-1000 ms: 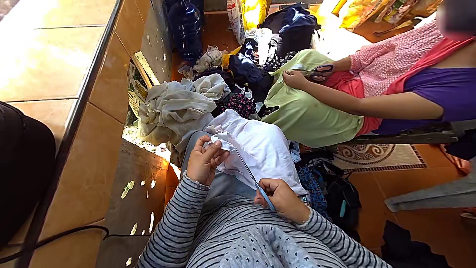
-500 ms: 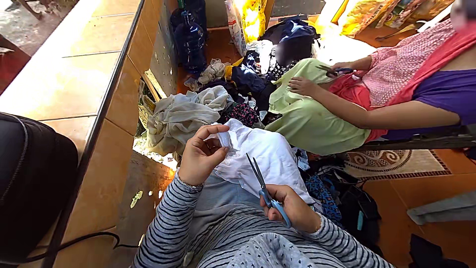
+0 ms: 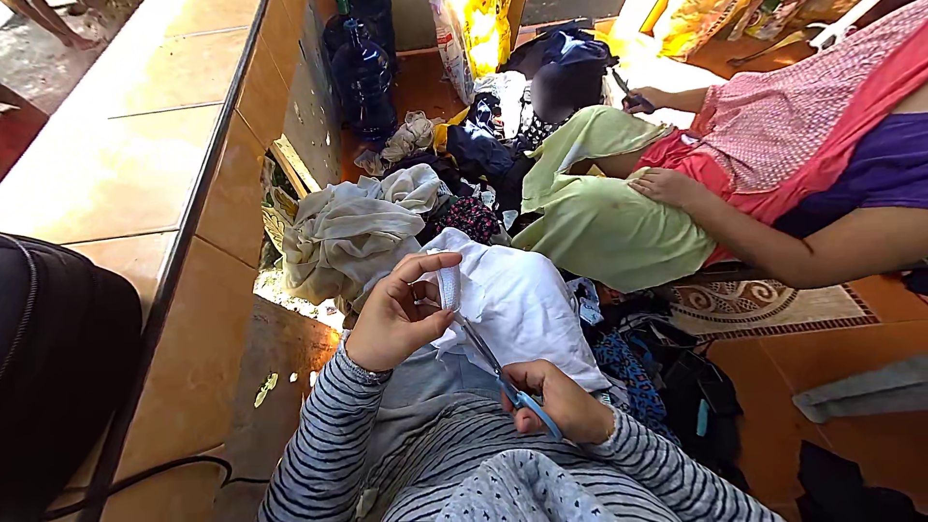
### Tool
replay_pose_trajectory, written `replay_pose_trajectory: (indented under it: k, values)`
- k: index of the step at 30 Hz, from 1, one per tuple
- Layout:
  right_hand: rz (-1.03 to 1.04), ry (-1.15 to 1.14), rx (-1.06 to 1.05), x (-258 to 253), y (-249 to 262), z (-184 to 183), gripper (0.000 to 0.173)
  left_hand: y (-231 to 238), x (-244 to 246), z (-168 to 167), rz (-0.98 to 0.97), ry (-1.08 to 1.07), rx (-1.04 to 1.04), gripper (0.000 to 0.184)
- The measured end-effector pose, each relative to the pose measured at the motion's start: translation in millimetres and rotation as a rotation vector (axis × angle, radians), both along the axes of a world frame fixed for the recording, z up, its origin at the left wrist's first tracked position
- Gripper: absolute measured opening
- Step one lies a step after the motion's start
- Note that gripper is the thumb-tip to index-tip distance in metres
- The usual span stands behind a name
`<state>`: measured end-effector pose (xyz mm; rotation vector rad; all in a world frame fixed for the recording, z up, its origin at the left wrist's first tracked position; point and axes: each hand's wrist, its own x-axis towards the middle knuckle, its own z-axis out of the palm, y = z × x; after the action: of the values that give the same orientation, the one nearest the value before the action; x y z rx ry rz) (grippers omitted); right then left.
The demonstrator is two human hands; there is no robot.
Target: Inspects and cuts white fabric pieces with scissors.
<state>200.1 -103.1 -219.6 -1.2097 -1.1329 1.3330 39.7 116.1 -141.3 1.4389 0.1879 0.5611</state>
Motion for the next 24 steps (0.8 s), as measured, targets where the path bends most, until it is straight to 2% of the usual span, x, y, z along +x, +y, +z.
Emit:
replay_pose_trajectory:
  k: [6, 15, 24]
  values:
    - [0.022, 0.097, 0.05, -1, 8, 3, 0.049, -8, 0, 0, 0.007, 0.09, 0.101, 0.06]
    - [-0.005, 0.056, 0.014, -8, 14, 6, 0.054, -20, 3, -7, 0.018, 0.162, 0.093, 0.069]
    - [-0.092, 0.122, -0.052, -15, 10, 5, 0.047, -32, 10, -19, 0.081, 0.151, 0.103, 0.082]
